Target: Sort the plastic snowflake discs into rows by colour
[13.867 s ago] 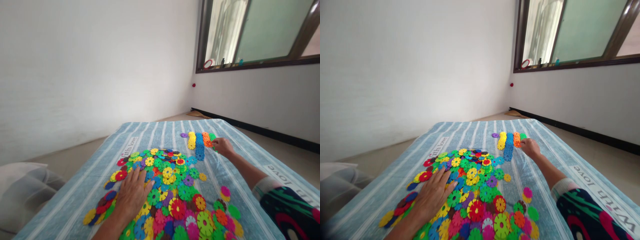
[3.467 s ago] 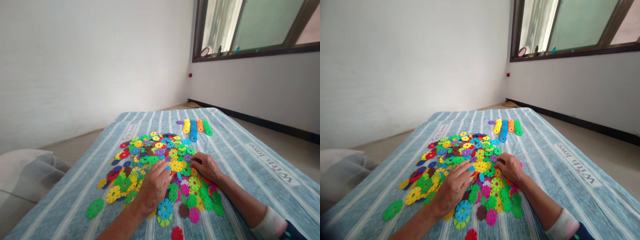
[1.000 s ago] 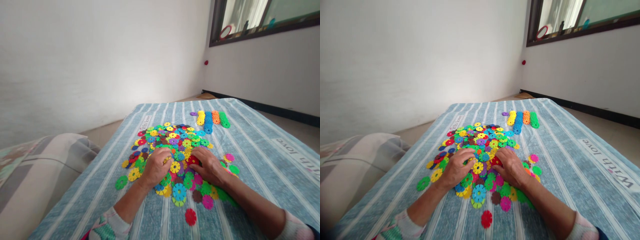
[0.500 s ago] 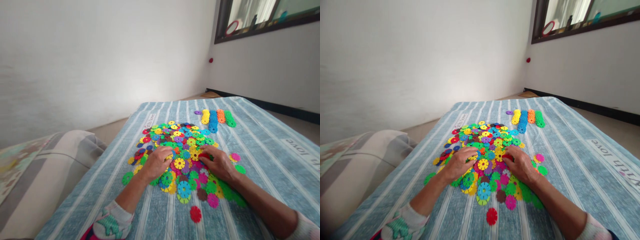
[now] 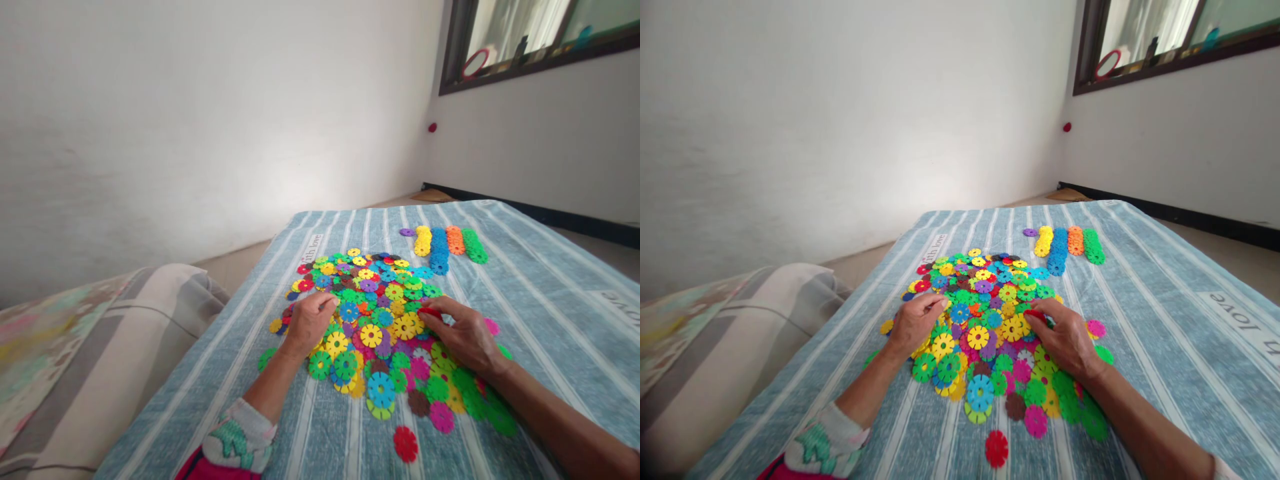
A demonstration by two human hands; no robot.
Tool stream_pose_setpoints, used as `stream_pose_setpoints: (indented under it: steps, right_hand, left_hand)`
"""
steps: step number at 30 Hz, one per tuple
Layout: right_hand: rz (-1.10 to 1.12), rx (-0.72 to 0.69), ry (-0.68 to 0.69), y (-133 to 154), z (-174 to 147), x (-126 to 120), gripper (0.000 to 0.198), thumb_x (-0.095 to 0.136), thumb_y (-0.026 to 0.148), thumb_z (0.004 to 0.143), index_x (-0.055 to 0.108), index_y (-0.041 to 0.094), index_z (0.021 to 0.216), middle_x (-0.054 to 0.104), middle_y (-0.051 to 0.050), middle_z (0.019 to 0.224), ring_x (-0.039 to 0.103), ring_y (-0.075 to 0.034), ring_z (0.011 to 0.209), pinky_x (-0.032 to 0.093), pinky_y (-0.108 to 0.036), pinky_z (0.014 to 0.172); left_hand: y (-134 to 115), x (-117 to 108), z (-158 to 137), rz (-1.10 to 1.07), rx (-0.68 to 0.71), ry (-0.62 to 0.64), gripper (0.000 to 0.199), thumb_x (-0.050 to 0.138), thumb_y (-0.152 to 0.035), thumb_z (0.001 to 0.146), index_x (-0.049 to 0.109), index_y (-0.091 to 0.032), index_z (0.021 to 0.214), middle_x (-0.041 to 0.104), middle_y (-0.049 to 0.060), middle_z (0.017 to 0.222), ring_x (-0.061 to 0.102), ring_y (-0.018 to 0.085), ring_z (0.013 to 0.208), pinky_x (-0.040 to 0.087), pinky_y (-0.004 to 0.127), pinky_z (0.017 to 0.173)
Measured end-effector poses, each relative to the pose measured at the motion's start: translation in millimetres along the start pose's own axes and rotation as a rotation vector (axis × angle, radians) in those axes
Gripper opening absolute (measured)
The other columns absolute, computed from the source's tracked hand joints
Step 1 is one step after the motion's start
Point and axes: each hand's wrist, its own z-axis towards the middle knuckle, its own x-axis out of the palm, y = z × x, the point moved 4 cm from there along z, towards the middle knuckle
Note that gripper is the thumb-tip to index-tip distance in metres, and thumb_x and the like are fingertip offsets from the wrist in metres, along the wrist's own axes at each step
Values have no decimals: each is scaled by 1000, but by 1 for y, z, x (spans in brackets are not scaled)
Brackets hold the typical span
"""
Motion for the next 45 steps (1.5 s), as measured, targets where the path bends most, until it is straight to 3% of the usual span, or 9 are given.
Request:
stream_pose_setpoints:
  steps: [5,11,15,19,25,31,34,41,45]
  right_hand:
    - [-24,27,-4,0,2,-5,21,56,39,81,64,20,80,67,-5,80,62,-21,77,48,-33,72]
    - [-31,41,-11,-3,2,-7,23,53,39,83,65,20,82,68,-4,82,62,-20,78,48,-32,73]
    - [-27,62,6,-5,1,-5,23,53,40,83,65,19,82,68,-3,82,62,-19,79,47,-31,73]
    - [-15,72,25,-4,1,-5,24,53,40,83,65,19,81,66,-3,82,61,-19,79,46,-31,73]
    - [-44,74,47,0,2,-4,27,51,41,84,66,19,80,66,-3,78,60,-18,74,45,-31,70]
    - [-40,79,66,-2,2,-1,27,50,40,84,65,18,80,65,-3,75,59,-18,72,45,-30,69]
    - [-43,79,76,-3,2,1,26,50,39,84,65,18,79,64,-2,74,59,-18,71,44,-30,68]
    - [-61,98,106,-6,0,2,27,50,40,84,63,18,75,62,-2,70,57,-17,67,43,-29,64]
    - [-66,90,116,-7,0,3,27,49,40,85,63,18,77,62,-2,72,58,-17,68,44,-29,65]
  left_hand:
    - [9,1,-2,58,-13,-53,21,49,-24,84,66,-18,74,66,0,69,59,13,64,46,23,63]
    - [4,7,-3,153,87,-154,22,49,-17,82,63,-15,99,64,11,106,55,24,105,42,41,95]
    - [-20,21,-10,233,274,33,28,59,-24,80,62,-16,106,61,12,117,49,28,116,40,47,99]
    - [-39,31,-20,270,296,246,41,67,-37,76,60,-19,113,61,11,120,52,31,114,40,51,95]
    - [-53,31,-24,162,330,268,14,63,-28,80,63,-17,88,69,5,90,61,21,85,46,37,80]
    - [-42,31,-8,161,268,202,10,52,-20,85,61,-17,84,66,6,89,60,20,88,46,31,80]
    - [-31,36,7,254,191,259,9,54,-21,82,61,-18,86,66,6,90,60,21,90,46,33,82]
    - [11,35,28,270,97,224,35,50,-19,82,55,-12,116,62,14,114,57,26,107,44,40,93]
    - [24,28,31,228,105,195,34,47,-13,80,58,-12,113,63,14,112,57,26,108,44,41,95]
